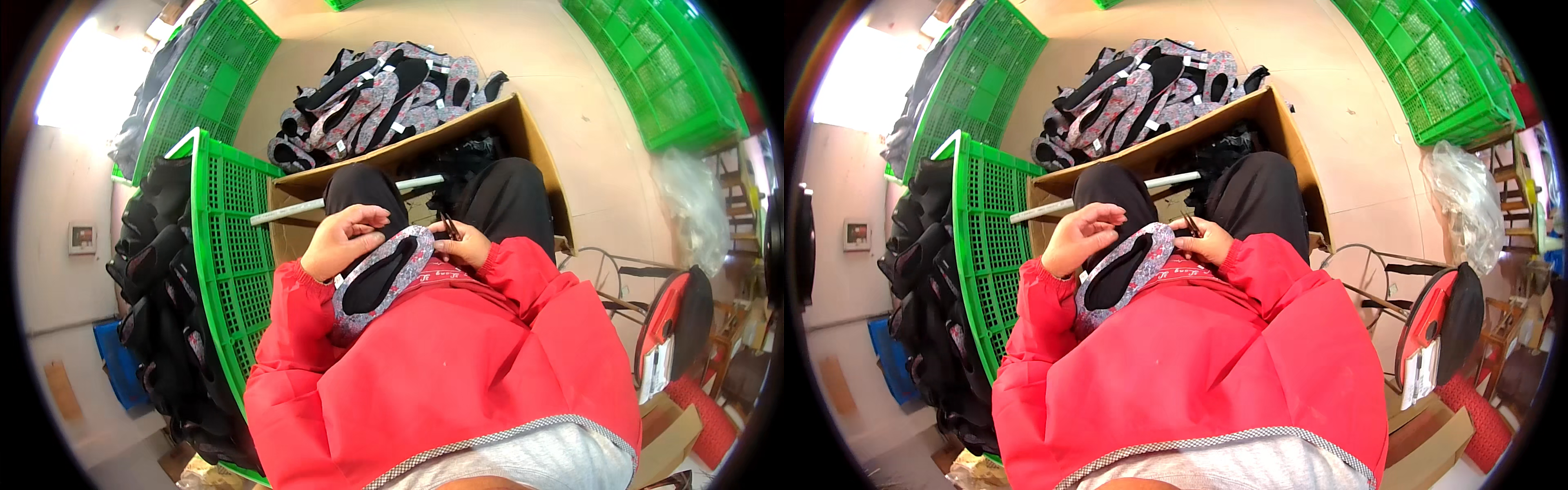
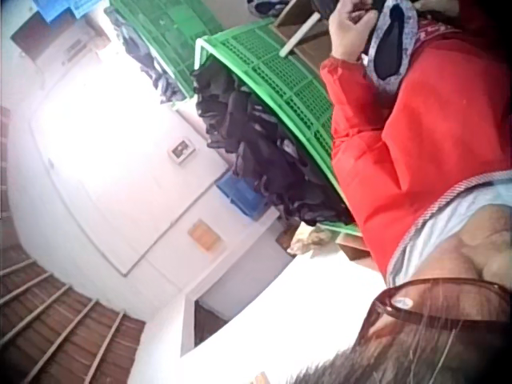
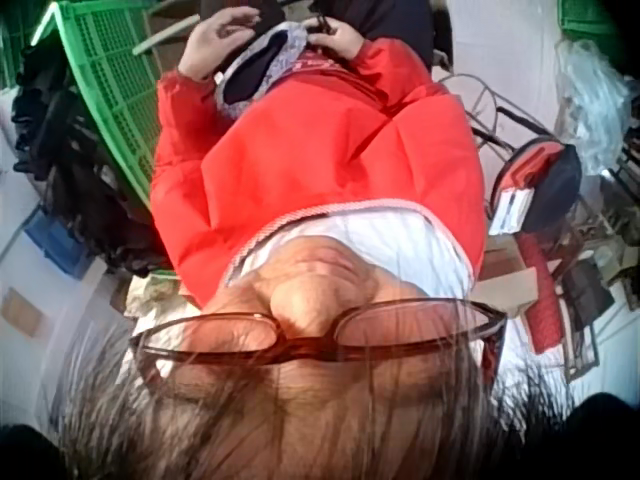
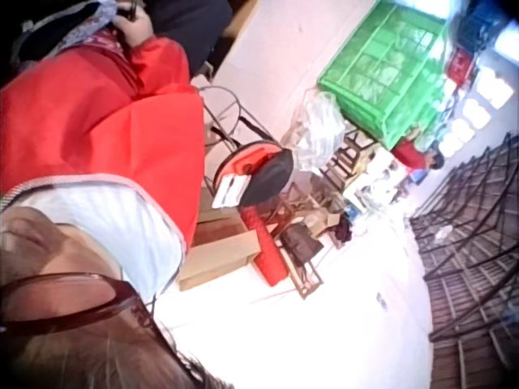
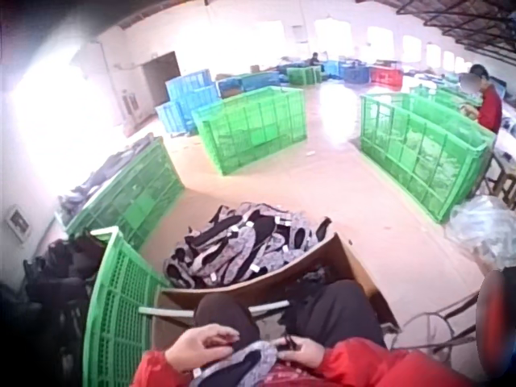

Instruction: The person sits on the floor in a workshop and uses small scissors to trim loose threads from the edges of black slippers. They pick up slippers from a cardboard box, perform the trimming, and place the finished items into a green plastic crate.

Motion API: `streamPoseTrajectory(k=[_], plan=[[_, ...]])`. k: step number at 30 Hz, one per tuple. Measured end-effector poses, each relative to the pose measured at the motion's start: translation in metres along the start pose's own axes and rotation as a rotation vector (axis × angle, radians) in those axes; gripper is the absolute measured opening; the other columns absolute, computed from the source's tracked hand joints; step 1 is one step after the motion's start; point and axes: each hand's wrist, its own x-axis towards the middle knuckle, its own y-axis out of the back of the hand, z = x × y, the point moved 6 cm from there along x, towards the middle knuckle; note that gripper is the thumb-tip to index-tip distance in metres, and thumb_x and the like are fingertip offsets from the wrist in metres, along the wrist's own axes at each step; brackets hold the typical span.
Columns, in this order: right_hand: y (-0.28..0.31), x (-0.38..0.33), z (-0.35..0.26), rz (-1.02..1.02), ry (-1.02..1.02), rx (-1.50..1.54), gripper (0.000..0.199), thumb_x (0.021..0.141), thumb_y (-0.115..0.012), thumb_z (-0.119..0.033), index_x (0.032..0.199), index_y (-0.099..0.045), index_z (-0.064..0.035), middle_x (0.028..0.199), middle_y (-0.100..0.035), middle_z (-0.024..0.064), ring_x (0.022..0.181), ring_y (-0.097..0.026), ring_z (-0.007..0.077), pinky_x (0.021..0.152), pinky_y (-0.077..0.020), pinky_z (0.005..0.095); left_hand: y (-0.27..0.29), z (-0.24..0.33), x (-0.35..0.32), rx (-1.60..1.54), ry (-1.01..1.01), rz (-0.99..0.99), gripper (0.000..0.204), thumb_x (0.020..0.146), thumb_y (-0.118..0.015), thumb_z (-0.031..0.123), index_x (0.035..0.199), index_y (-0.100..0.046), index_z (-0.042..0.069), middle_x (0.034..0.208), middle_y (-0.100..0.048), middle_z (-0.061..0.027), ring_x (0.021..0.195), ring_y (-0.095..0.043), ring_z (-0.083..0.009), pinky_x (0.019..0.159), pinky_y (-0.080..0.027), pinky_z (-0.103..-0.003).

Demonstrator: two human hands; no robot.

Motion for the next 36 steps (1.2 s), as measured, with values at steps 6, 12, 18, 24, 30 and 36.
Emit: streamPoseTrajectory(k=[6,12,18,24,30,36], plan=[[-0.03,0.005,-0.031,-0.063,0.024,0.043,0.034,0.089,-0.069,-0.018,0.12,-0.061,-0.0063,0.08,-0.06,-0.0013,0.063,-0.05,0.0056,0.056,-0.0395,0.0205,-0.023,0.021,-0.024,0.406,-0.186,-0.042,0.06,0.073,-0.064,-0.004,0.131,-0.052,0.005,0.131,-0.05,-0.0078,0.122,-0.05,-0.0196,0.098,-0.044,-0.032],[-0.05,0.016,-0.063,0.01,0.126,-0.103,0.034,0.086,-0.072,-0.017,0.117,-0.063,-0.0067,0.086,-0.061,-0.0019,0.068,-0.052,0.0063,0.06,-0.0416,0.0219,-0.007,0.025,-0.026,0.403,-0.223,0.001,0.068,0.065,-0.058,-0.01,0.131,-0.054,0.005,0.13,-0.053,-0.0079,0.12,-0.051,-0.0177,0.094,-0.042,-0.026],[-0.052,0.029,-0.076,0.097,0.205,-0.176,0.03,0.084,-0.074,-0.016,0.111,-0.065,-0.0074,0.085,-0.061,-0.0016,0.065,-0.054,0.0071,0.058,-0.0432,0.0218,0.01,0.028,-0.026,0.291,-0.156,0.002,0.068,0.063,-0.053,-0.012,0.128,-0.056,0.005,0.132,-0.053,-0.0077,0.123,-0.05,-0.0172,0.096,-0.039,-0.025],[-0.064,0.049,-0.091,0.098,0.333,-0.122,0.029,0.085,-0.073,-0.014,0.111,-0.064,-0.0026,0.09,-0.064,0.0015,0.075,-0.06,0.0098,0.071,-0.0501,0.0243,0.018,0.037,-0.019,0.568,-0.338,0.23,0.064,0.061,-0.053,-0.013,0.123,-0.057,0.002,0.125,-0.056,-0.0149,0.122,-0.052,-0.0286,0.103,-0.04,-0.034],[-0.102,0.033,-0.118,-0.031,0.454,-0.371,0.073,0.081,-0.078,-0.027,0.137,-0.043,0.0025,0.13,-0.055,0.013,0.119,-0.054,0.022,0.103,-0.0426,0.0337,0.028,0.041,-0.009,0.787,-0.233,0.658,0.049,0.068,-0.06,-0.001,0.117,-0.061,0.002,0.115,-0.059,-0.0197,0.109,-0.055,-0.0379,0.095,-0.045,-0.043],[-0.107,0.041,-0.117,0.245,0.508,-0.785,0.08,0.071,-0.074,-0.024,0.143,-0.041,-0.0109,0.123,-0.059,0.0239,0.114,-0.058,0.0347,0.097,-0.0454,0.0398,0.022,0.063,0.007,1.021,-0.087,0.761,0.033,0.073,-0.06,0.007,0.105,-0.061,-0.001,0.104,-0.058,-0.0228,0.091,-0.063,-0.0387,0.082,-0.052,-0.042]])
